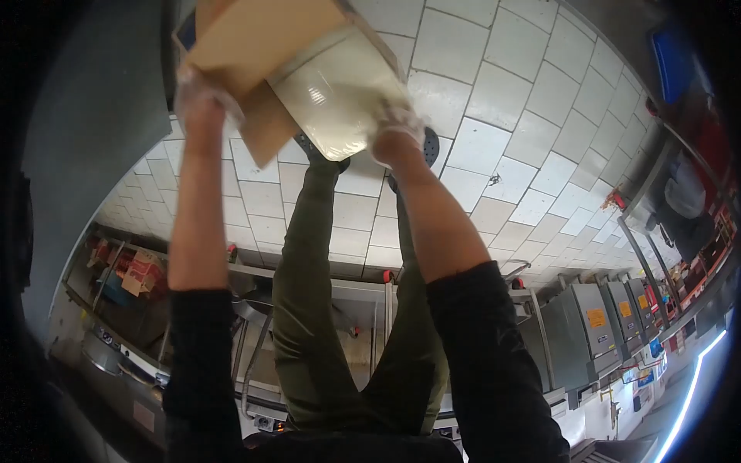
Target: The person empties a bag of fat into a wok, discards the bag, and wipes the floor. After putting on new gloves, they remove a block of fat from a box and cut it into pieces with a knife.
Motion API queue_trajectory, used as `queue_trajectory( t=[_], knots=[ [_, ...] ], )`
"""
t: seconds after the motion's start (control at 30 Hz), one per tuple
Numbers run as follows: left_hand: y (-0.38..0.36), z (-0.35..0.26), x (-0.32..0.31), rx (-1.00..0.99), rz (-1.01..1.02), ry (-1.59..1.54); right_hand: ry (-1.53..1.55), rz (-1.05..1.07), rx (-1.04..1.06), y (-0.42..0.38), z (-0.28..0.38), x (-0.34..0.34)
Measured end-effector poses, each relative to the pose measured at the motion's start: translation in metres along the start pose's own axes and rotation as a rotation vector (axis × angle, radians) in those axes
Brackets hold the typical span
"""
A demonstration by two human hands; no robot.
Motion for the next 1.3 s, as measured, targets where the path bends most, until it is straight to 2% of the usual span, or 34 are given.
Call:
queue_trajectory(
  t=[0.03,0.07,0.13,0.17,0.23,0.27,0.3,0.33,0.4,0.43,0.47,0.5,0.53,0.57,0.6,0.63,0.67,0.73,0.8,0.87,0.9,0.93,1.0,1.03,1.1,1.17,1.23,1.3],
  knots=[
    [0.030,-0.012,-0.006,0.054,-0.100,0.013,-0.014,0.112,0.006,-0.010,-0.005,-0.002],
    [0.055,-0.029,-0.008,0.092,-0.098,0.075,-0.025,0.228,0.011,-0.021,-0.009,-0.009],
    [0.068,-0.061,-0.013,0.134,-0.103,0.141,0.016,0.228,0.003,-0.038,-0.018,-0.039],
    [0.046,-0.080,-0.023,0.171,0.179,0.023,0.053,0.212,-0.006,-0.047,-0.021,-0.055],
    [0.046,-0.086,-0.022,-0.051,0.079,0.605,0.086,0.138,-0.022,-0.063,-0.013,-0.070],
    [0.039,-0.072,-0.016,-0.477,-0.133,1.093,0.099,0.091,-0.034,-0.062,-0.019,-0.092],
    [0.030,-0.057,-0.008,-0.869,-0.606,1.514,0.112,0.043,-0.046,-0.061,-0.026,-0.114],
    [-0.001,-0.039,-0.003,-1.122,-0.713,1.419,0.059,-0.085,0.008,-0.061,-0.042,-0.168],
    [-0.068,0.001,0.008,-1.414,-0.564,1.290,0.004,-0.214,0.049,-0.050,-0.050,-0.188],
    [-0.099,0.023,0.011,-1.506,-0.477,1.303,0.299,-0.170,-0.104,-0.041,-0.049,-0.177],
    [-0.119,0.069,0.050,-1.091,-0.390,1.309,0.435,-0.211,-0.181,-0.035,-0.037,-0.144],
    [-0.145,0.080,0.030,-1.092,-0.246,1.162,0.572,-0.266,-0.259,-0.029,-0.023,-0.109],
    [-0.157,0.083,0.007,-1.019,0.007,1.119,0.703,-0.330,-0.336,-0.023,-0.010,-0.073],
    [-0.169,0.086,-0.016,-0.908,0.245,1.064,0.766,-0.462,-0.397,-0.016,-0.009,-0.066],
    [-0.161,0.094,-0.025,-0.816,0.355,1.128,0.826,-0.594,-0.454,-0.008,-0.012,-0.066],
    [-0.153,0.103,-0.034,-0.718,0.459,1.190,0.966,-0.585,-0.484,0.002,-0.024,-0.076],
    [-0.120,0.129,-0.042,-0.721,0.341,1.289,0.970,-0.580,-0.495,0.008,-0.025,-0.075],
    [-0.048,0.130,-0.057,-0.774,0.323,1.449,1.460,-0.583,-0.765,0.018,-0.031,-0.068],
    [0.014,0.119,-0.068,-0.835,0.359,1.567,1.401,-0.524,-0.818,0.022,-0.044,-0.090],
    [0.062,0.108,-0.082,-0.864,0.386,1.666,1.391,-0.530,-0.701,0.029,-0.045,-0.110],
    [0.079,0.105,-0.087,-0.872,0.404,1.703,1.461,-0.668,-0.662,0.034,-0.045,-0.122],
    [0.095,0.103,-0.094,-0.882,0.417,1.722,1.468,-0.681,-0.678,0.038,-0.039,-0.119],
    [0.116,0.101,-0.098,-0.880,0.461,1.747,1.694,-0.846,-0.789,0.036,-0.026,-0.104],
    [0.127,0.099,-0.101,-0.884,0.483,1.738,1.703,-0.863,-0.807,0.034,-0.030,-0.117],
    [0.139,0.095,-0.101,-0.868,0.544,1.698,1.532,-0.922,-0.696,0.032,-0.026,-0.140],
    [0.147,0.091,-0.099,-0.841,0.618,1.608,1.682,-0.981,-0.722,0.029,-0.023,-0.149],
    [0.159,0.088,-0.088,-0.720,0.703,1.406,1.935,-1.078,-0.703,0.034,-0.035,-0.143],
    [0.186,0.098,-0.056,-0.329,0.754,1.071,1.889,-1.041,-0.683,0.027,-0.043,-0.144]
  ],
)
Point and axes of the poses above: each hand's wrist, its own y-axis towards the middle knuckle, its own x-axis out of the back of the hand, z = x × y, the point moved 2 cm from there along y, towards the middle knuckle, and after that the axes turned 14 degrees about x, right-handed, at the moved point
